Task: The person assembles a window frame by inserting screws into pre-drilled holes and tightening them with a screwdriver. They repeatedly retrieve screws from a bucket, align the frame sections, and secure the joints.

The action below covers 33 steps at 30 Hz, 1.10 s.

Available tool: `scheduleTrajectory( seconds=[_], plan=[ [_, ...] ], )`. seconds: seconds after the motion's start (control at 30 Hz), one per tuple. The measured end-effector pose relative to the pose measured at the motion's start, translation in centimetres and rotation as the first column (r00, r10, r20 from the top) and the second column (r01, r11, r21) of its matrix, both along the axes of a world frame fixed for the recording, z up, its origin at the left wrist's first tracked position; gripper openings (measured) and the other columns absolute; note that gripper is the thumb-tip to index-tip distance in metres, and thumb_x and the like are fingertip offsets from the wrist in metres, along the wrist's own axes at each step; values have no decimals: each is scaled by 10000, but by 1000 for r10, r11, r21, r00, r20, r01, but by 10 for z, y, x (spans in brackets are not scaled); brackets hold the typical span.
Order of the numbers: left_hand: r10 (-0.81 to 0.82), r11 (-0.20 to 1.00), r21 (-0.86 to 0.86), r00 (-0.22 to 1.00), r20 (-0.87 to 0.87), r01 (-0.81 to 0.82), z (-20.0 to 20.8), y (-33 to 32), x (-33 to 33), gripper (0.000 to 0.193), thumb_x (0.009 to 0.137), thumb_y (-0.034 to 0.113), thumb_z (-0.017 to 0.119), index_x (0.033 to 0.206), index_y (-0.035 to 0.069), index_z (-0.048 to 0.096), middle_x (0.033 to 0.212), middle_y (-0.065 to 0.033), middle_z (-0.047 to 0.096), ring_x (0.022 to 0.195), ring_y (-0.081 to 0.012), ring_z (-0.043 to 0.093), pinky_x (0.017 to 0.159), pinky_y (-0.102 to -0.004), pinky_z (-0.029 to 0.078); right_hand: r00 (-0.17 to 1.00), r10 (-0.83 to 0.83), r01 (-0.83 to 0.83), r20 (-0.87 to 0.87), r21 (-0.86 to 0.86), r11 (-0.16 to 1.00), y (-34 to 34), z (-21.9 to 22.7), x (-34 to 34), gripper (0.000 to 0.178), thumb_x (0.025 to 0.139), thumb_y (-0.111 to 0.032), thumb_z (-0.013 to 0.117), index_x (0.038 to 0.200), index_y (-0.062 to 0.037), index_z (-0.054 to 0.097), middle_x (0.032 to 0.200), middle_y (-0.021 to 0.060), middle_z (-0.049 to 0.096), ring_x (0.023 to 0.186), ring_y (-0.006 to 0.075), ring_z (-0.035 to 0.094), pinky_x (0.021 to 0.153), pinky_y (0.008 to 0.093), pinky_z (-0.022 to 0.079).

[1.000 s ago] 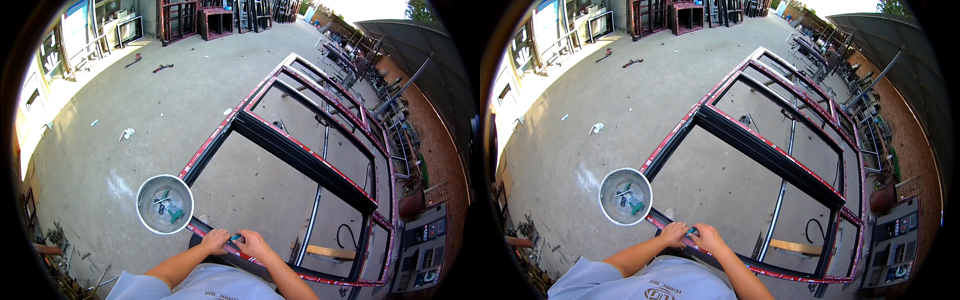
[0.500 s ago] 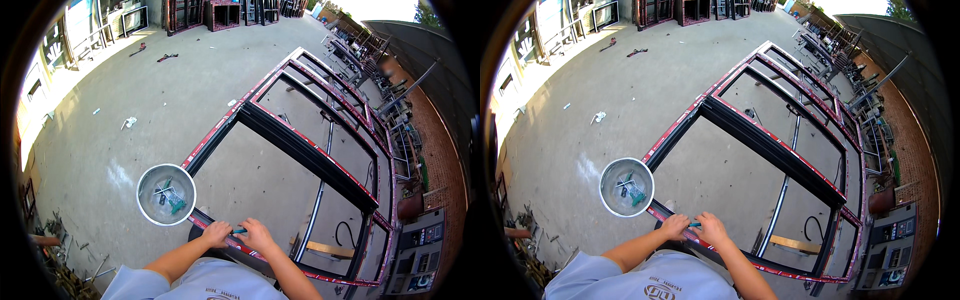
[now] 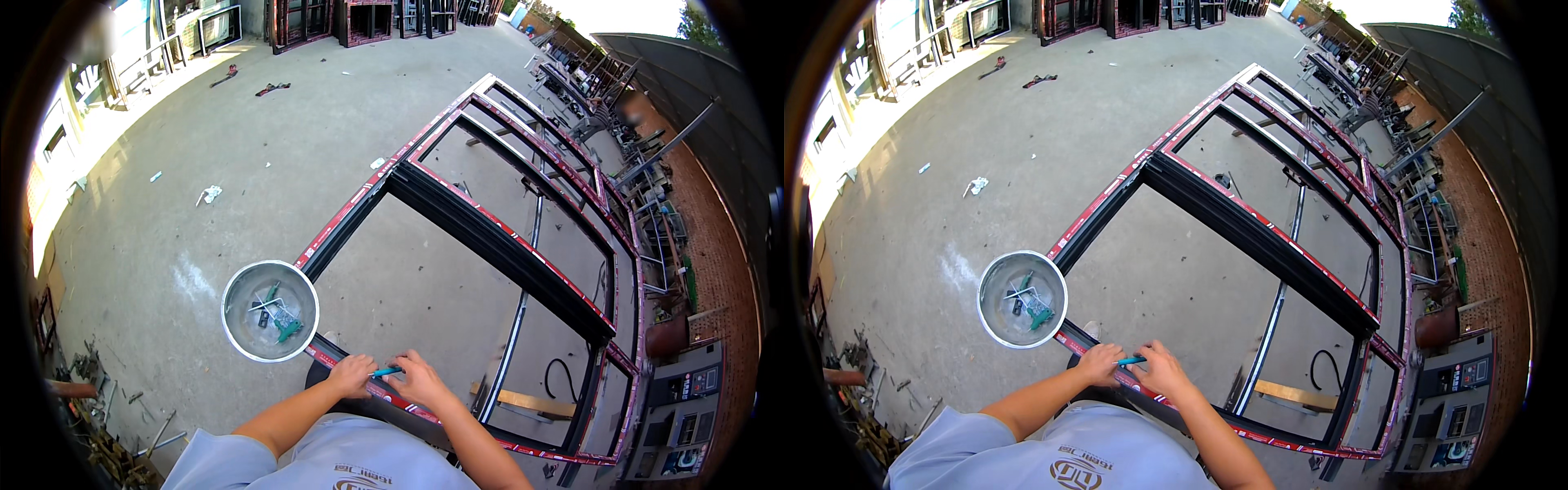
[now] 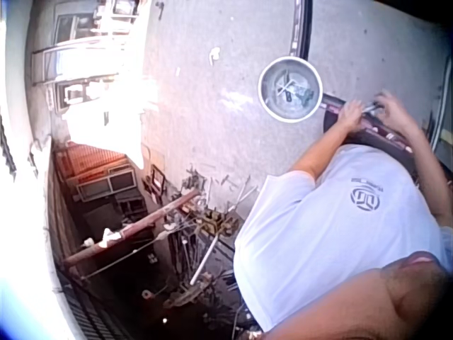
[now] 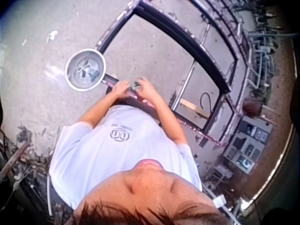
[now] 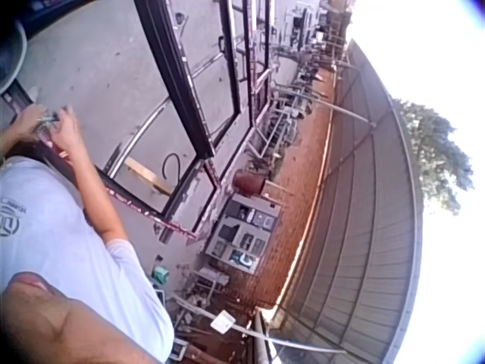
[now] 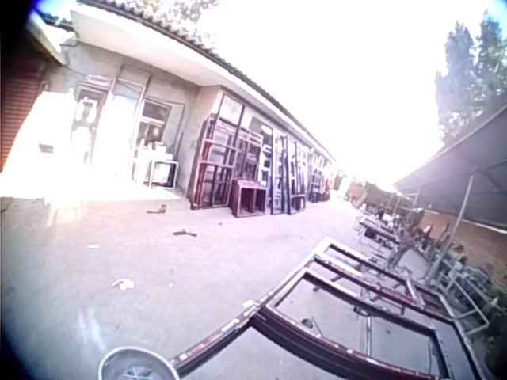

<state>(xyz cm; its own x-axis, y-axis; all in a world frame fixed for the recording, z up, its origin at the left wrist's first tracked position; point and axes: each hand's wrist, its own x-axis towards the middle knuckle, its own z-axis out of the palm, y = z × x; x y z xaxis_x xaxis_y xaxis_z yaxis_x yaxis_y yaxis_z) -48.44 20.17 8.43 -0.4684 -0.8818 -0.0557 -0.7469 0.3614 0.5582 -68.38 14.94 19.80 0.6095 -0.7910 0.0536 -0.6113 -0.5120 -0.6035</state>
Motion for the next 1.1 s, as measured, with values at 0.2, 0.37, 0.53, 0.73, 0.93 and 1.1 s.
scheduleTrajectory(
  seconds=[0.2, 0.37, 0.53, 0.73, 0.93, 1.1],
  plan=[
    [-6, 999, -36, 1000, -27, 5, -2, 2, -2, 540, 599, 332, 889, 1023, 112, 635, 1020, -99, 593, 1063, -304, 608, 881, -437, 510, 993, -78, 91, -89, 150, 985, 0, 10, 12, 452, 882, -120, 708, 1332, -119, 663, 845, 158, 721, 759, 376, 693, 718, 455, 551],
    [-9, 999, -32, 999, -39, 7, 2, -2, -2, 541, 584, 318, 892, 1010, 101, 637, 1011, -100, 598, 1037, -307, 616, 867, -438, 508, 994, -101, 108, -39, 275, 955, -3, 8, 4, 391, 880, -70, 646, 1269, -81, 672, 837, 193, 712, 769, 405, 692, 714, 498, 555],
    [45, 998, -51, 997, -68, -48, -3, 5, -1, 553, 540, 289, 877, 993, 110, 616, 991, -95, 580, 1020, -308, 600, 869, -441, 497, 996, -24, 42, -90, 201, 979, -11, 18, 7, 291, 843, -54, 707, 1134, -62, 707, 903, 155, 685, 877, 379, 681, 762, 477, 555],
    [50, 997, -61, 996, -77, -55, -9, 0, -6, 538, 531, 291, 882, 956, 100, 613, 970, -94, 583, 994, -307, 609, 854, -440, 511, 980, -23, 34, -196, 55, 998, -11, 17, 2, 267, 780, -135, 831, 1020, -67, 736, 970, 124, 621, 974, 339, 647, 801, 465, 552],
    [56, 992, -106, 993, -101, -66, -12, 1, -6, 511, 534, 261, 891, 939, 95, 626, 963, -100, 576, 989, -308, 609, 829, -436, 504, 972, -88, 100, -219, 44, 994, -7, 18, 9, 252, 765, -187, 867, 935, -63, 730, 960, 115, 642, 947, 339, 657, 803, 450, 546],
    [45, 996, -69, 997, -58, -48, -1, -1, -7, 500, 550, 283, 887, 949, 98, 649, 967, -92, 573, 998, -300, 606, 850, -432, 511, 959, -127, 153, -252, 90, 984, -7, 18, 12, 243, 791, -218, 846, 958, -73, 745, 970, 111, 666, 878, 356, 687, 751, 464, 554]
  ],
)
